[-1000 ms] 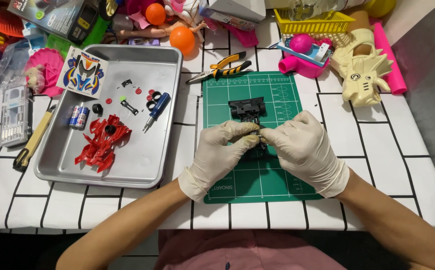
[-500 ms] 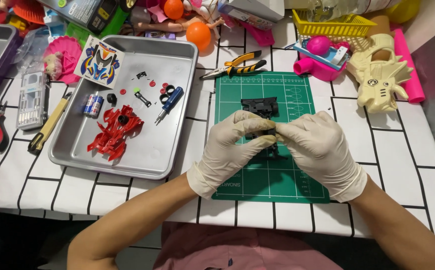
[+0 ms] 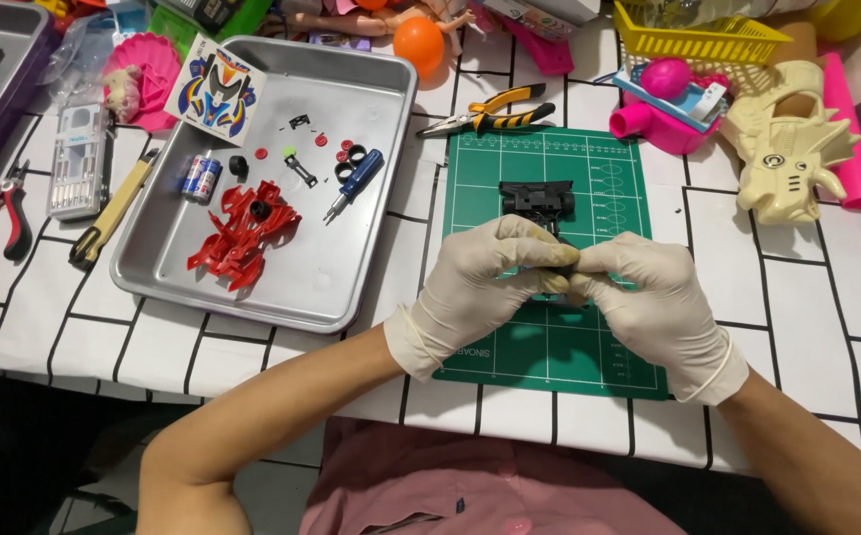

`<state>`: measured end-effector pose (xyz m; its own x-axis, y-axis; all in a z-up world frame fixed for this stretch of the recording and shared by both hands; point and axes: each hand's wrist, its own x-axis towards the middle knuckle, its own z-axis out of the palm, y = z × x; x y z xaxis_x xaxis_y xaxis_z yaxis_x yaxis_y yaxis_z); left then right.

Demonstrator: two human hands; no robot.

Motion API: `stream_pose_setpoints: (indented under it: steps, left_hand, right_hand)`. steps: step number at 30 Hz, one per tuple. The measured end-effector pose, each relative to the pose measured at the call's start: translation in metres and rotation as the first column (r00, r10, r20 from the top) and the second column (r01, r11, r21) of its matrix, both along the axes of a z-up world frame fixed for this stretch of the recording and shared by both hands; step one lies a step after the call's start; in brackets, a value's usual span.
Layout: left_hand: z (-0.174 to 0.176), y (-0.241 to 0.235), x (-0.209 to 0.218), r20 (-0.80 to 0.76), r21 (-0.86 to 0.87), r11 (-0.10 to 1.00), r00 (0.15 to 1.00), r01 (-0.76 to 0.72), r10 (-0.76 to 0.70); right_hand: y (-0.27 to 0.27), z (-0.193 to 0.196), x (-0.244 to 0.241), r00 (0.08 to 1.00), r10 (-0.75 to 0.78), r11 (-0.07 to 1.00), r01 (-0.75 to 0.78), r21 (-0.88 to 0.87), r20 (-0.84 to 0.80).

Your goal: Assembling a mini 4WD toy car by installing the motor, gears, and internal drive components into the chassis.

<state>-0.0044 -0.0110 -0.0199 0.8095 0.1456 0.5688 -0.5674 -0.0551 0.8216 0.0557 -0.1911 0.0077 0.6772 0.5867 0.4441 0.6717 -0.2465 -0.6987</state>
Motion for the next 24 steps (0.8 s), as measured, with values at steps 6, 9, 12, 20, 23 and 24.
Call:
stream_pose_setpoints:
  steps: [6,9,12,20,23,24]
  left_hand:
    - [0.026,0.016,-0.010,0.027,0.119,0.993,1.000,0.003,-0.007]
    - [0.045,0.021,-0.018,0.029,0.279,0.960,0.999,-0.034,0.027]
    - [0.050,0.025,-0.021,0.022,0.411,0.910,0.998,-0.062,0.058]
    - [0.089,0.107,-0.025,0.192,0.799,0.545,0.967,-0.253,0.167]
    - [0.092,0.160,-0.015,0.110,0.756,0.607,0.962,-0.244,0.250]
    - [0.084,0.178,-0.009,-0.022,0.797,0.569,0.932,-0.202,0.363]
  right_hand:
    - [-0.001,0.000,0.008,0.995,0.062,0.996,-0.058,0.060,-0.072]
    - [-0.004,-0.006,0.011,0.996,0.084,0.992,-0.082,0.100,-0.011]
    - [-0.006,-0.010,0.011,0.994,0.107,0.987,-0.107,0.120,0.006]
    - [-0.008,0.022,-0.001,0.987,0.160,0.987,-0.160,-0.010,-0.021]
    - [-0.010,0.030,-0.002,0.975,0.094,0.993,-0.079,0.086,-0.201]
    - [-0.010,0.031,-0.003,0.947,0.089,0.983,-0.032,0.183,-0.309]
